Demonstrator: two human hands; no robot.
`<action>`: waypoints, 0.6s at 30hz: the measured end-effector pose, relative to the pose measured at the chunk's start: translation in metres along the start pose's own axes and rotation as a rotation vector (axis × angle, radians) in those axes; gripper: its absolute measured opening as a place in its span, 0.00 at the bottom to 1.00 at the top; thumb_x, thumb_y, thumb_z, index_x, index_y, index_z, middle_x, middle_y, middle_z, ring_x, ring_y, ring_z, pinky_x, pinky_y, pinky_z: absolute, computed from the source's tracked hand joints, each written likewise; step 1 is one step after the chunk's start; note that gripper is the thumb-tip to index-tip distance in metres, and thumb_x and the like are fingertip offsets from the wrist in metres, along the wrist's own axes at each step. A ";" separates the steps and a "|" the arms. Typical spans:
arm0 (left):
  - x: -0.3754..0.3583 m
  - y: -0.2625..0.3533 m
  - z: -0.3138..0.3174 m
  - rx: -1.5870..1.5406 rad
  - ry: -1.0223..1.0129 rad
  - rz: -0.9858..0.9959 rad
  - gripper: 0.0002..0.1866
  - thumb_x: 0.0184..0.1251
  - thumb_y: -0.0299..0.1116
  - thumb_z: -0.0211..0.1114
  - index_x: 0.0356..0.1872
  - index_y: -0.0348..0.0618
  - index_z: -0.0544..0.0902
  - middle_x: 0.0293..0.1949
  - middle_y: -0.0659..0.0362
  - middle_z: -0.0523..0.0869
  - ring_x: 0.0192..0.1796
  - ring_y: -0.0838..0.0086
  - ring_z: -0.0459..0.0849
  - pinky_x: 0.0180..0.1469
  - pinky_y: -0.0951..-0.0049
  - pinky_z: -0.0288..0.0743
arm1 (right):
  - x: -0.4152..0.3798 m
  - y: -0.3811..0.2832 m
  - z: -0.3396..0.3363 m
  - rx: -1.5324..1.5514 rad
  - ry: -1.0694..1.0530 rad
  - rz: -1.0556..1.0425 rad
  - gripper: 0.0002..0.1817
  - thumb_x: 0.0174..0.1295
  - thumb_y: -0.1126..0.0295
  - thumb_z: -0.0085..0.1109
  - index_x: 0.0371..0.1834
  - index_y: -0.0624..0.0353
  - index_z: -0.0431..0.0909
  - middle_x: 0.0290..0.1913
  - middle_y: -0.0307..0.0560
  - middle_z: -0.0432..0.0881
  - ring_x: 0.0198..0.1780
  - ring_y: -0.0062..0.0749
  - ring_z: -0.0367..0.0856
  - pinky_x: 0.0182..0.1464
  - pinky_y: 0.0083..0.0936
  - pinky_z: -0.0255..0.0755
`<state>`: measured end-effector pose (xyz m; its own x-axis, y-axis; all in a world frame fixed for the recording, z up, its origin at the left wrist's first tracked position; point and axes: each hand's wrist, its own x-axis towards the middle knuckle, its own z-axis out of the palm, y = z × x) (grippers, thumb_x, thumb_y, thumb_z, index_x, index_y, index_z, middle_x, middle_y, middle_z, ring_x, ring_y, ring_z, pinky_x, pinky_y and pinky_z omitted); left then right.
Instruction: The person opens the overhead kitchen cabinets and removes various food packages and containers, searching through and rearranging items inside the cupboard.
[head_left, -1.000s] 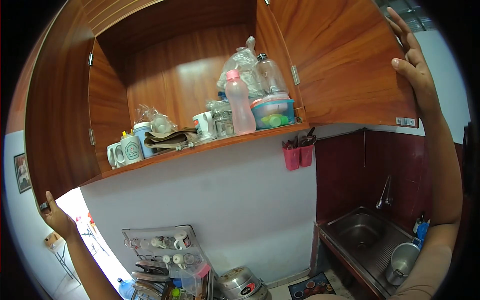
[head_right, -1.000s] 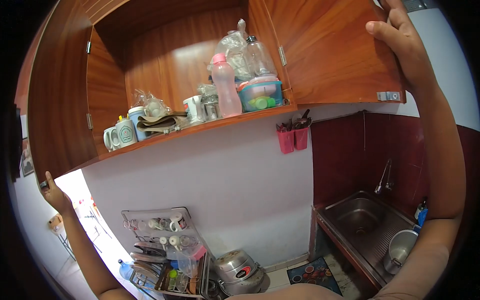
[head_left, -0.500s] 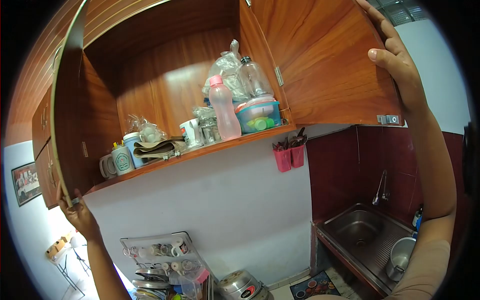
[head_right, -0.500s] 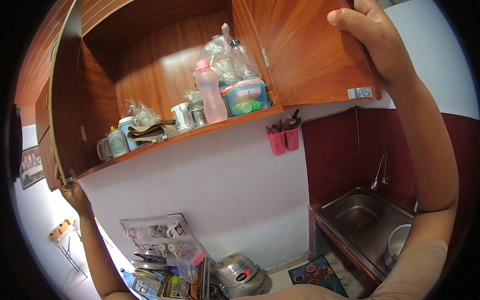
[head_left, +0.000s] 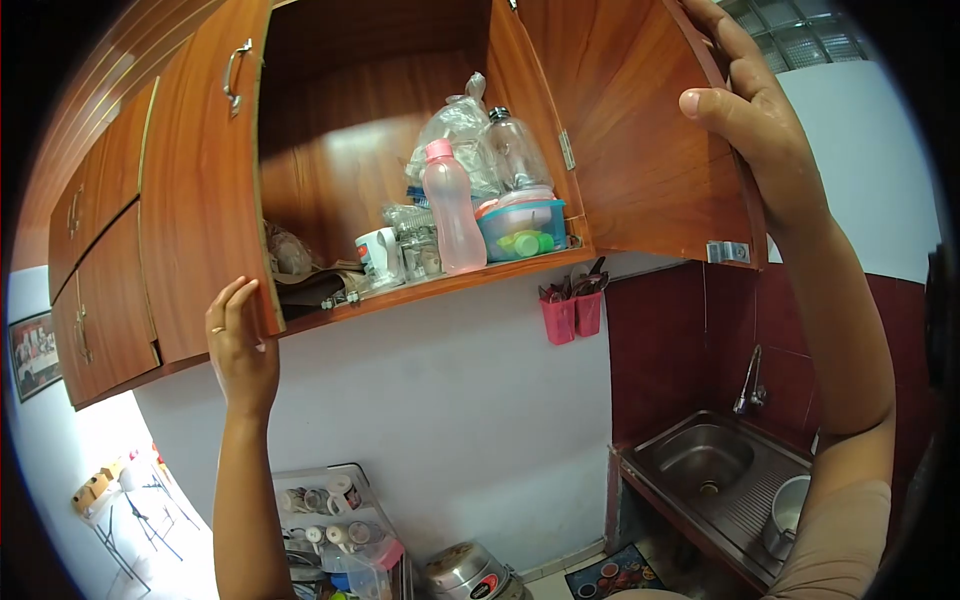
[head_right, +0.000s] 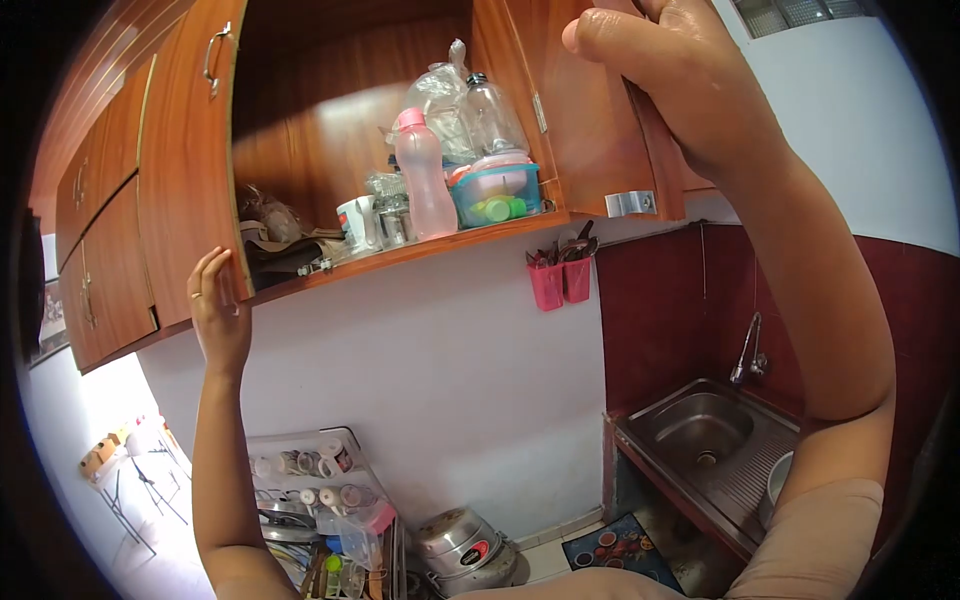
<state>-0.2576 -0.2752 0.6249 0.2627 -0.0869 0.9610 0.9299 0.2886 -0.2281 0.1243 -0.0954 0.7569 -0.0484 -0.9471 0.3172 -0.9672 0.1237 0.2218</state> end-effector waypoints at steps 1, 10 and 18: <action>0.000 0.000 0.003 -0.003 0.002 -0.004 0.27 0.40 0.14 0.56 0.48 0.44 0.72 0.50 0.56 0.74 0.54 0.61 0.70 0.56 0.65 0.65 | 0.002 0.003 0.001 -0.011 0.000 0.004 0.40 0.46 0.77 0.48 0.67 0.63 0.44 0.62 0.52 0.57 0.64 0.36 0.57 0.64 0.30 0.51; -0.005 -0.004 0.024 0.048 -0.096 0.023 0.29 0.39 0.16 0.55 0.50 0.46 0.71 0.52 0.58 0.72 0.56 0.61 0.68 0.57 0.64 0.63 | 0.066 -0.019 0.084 -0.719 0.949 0.901 0.40 0.47 0.77 0.47 0.67 0.62 0.44 0.62 0.52 0.57 0.63 0.36 0.57 0.64 0.29 0.50; -0.020 -0.015 0.043 0.047 -0.270 0.054 0.32 0.43 0.25 0.54 0.58 0.45 0.66 0.58 0.54 0.66 0.62 0.60 0.61 0.63 0.61 0.56 | 0.068 0.011 0.092 -0.696 0.892 0.833 0.38 0.50 0.74 0.50 0.67 0.63 0.45 0.62 0.52 0.57 0.63 0.37 0.57 0.64 0.29 0.50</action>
<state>-0.2881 -0.2365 0.6159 0.2274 0.1851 0.9561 0.9016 0.3309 -0.2785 0.0877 -0.1857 0.6964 -0.1123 -0.0521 0.9923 -0.4007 0.9162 0.0028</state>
